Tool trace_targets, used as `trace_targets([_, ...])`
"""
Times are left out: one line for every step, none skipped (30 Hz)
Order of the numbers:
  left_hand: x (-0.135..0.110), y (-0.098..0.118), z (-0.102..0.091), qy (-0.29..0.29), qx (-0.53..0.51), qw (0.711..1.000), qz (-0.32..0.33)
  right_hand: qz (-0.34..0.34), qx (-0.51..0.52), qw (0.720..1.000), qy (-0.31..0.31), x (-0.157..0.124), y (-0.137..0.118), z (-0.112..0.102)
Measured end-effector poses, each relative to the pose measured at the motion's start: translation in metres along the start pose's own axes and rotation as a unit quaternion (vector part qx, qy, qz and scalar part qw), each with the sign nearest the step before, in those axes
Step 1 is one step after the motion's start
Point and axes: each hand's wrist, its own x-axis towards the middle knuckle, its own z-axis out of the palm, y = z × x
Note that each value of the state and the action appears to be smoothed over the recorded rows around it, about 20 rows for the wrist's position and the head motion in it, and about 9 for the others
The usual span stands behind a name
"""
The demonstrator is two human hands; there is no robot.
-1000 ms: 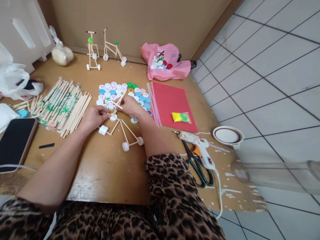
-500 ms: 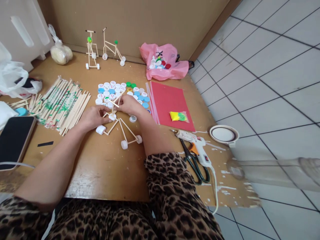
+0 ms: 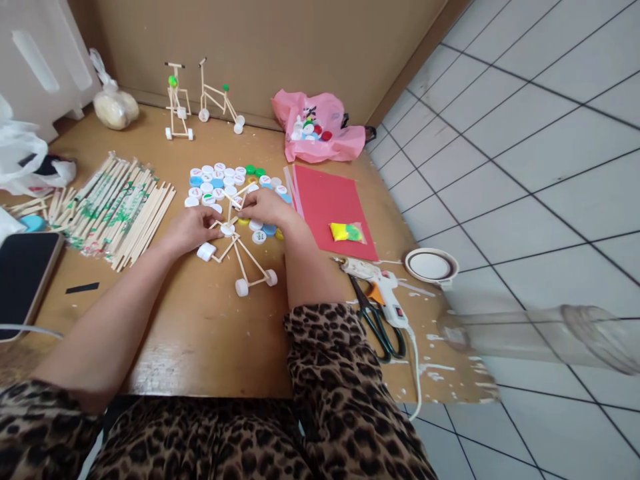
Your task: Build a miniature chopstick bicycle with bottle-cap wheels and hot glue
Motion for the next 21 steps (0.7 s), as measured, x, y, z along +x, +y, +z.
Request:
trace_targets([0.000, 0.001, -0.001, -0.015, 0.005, 1.000, 0.006, 0.001, -0.002, 1.000, 0.001, 0.000, 0.000, 0.000])
trace_targets([0.001, 0.003, -0.002, -0.031, 0.011, 0.999, 0.010, 0.000, -0.004, 1.000, 0.002, 0.001, 0.001, 0.000])
trace_targets([0.001, 0.005, -0.003, -0.042, 0.017, 0.999, 0.012, 0.000, -0.005, 1.000, 0.004, 0.001, 0.001, 0.000])
trace_targets([0.001, 0.007, -0.004, -0.048, 0.021, 0.999, 0.011, 0.000, -0.006, 1.000, 0.006, 0.002, 0.002, 0.001])
trace_targets([0.001, 0.009, -0.004, -0.049, 0.025, 0.998, 0.010, -0.002, -0.007, 1.000, 0.006, 0.003, 0.003, 0.001])
trace_targets([0.001, 0.010, -0.004, -0.048, 0.028, 0.998, 0.009, -0.003, -0.008, 1.000, 0.007, 0.003, 0.003, 0.002])
trace_targets([0.000, 0.011, -0.004, -0.045, 0.030, 0.999, 0.009, -0.004, -0.009, 1.000, 0.007, 0.004, 0.004, 0.002])
trace_targets([0.000, 0.012, -0.004, -0.042, 0.031, 0.999, 0.010, -0.004, -0.011, 1.000, 0.008, 0.004, 0.004, 0.003])
trace_targets([-0.001, 0.013, -0.003, -0.039, 0.031, 0.999, 0.011, -0.004, -0.012, 1.000, 0.009, 0.004, 0.003, 0.003])
trace_targets([-0.001, 0.013, -0.003, -0.036, 0.032, 0.999, 0.014, -0.003, -0.013, 1.000, 0.009, 0.004, 0.003, 0.003])
trace_targets([-0.002, 0.013, -0.003, -0.033, 0.032, 0.999, 0.017, -0.001, -0.015, 1.000, 0.009, 0.003, 0.002, 0.003])
trace_targets([-0.002, 0.012, -0.003, -0.031, 0.031, 0.999, 0.019, 0.000, -0.017, 1.000, 0.009, 0.003, 0.001, 0.003])
trace_targets([-0.003, 0.012, -0.003, -0.030, 0.029, 0.999, 0.020, 0.001, -0.021, 1.000, 0.010, 0.003, 0.000, 0.003])
trace_targets([-0.003, 0.012, -0.003, -0.029, 0.025, 0.999, 0.021, 0.003, -0.026, 1.000, 0.011, 0.002, -0.001, 0.003])
trace_targets([-0.003, 0.012, -0.004, -0.030, 0.021, 0.999, 0.021, 0.005, -0.031, 0.999, 0.011, 0.002, -0.002, 0.003])
trace_targets([-0.004, 0.012, -0.004, -0.032, 0.016, 0.999, 0.020, 0.006, -0.036, 0.999, 0.012, 0.001, -0.002, 0.003])
trace_targets([-0.004, 0.012, -0.005, -0.033, 0.012, 0.999, 0.019, 0.006, -0.038, 0.999, 0.011, 0.001, -0.003, 0.003])
trace_targets([-0.004, 0.013, -0.005, -0.034, 0.009, 0.999, 0.019, 0.006, -0.040, 0.999, 0.009, 0.001, -0.003, 0.003])
trace_targets([-0.004, 0.013, -0.005, -0.035, 0.008, 0.999, 0.018, 0.005, -0.040, 0.999, 0.006, 0.000, -0.003, 0.003])
trace_targets([-0.005, 0.014, -0.005, -0.035, 0.006, 0.999, 0.019, 0.004, -0.039, 0.999, 0.004, 0.000, -0.003, 0.003])
trace_targets([-0.005, 0.014, -0.006, -0.035, 0.005, 0.999, 0.019, 0.004, -0.038, 0.999, 0.003, -0.001, -0.004, 0.004])
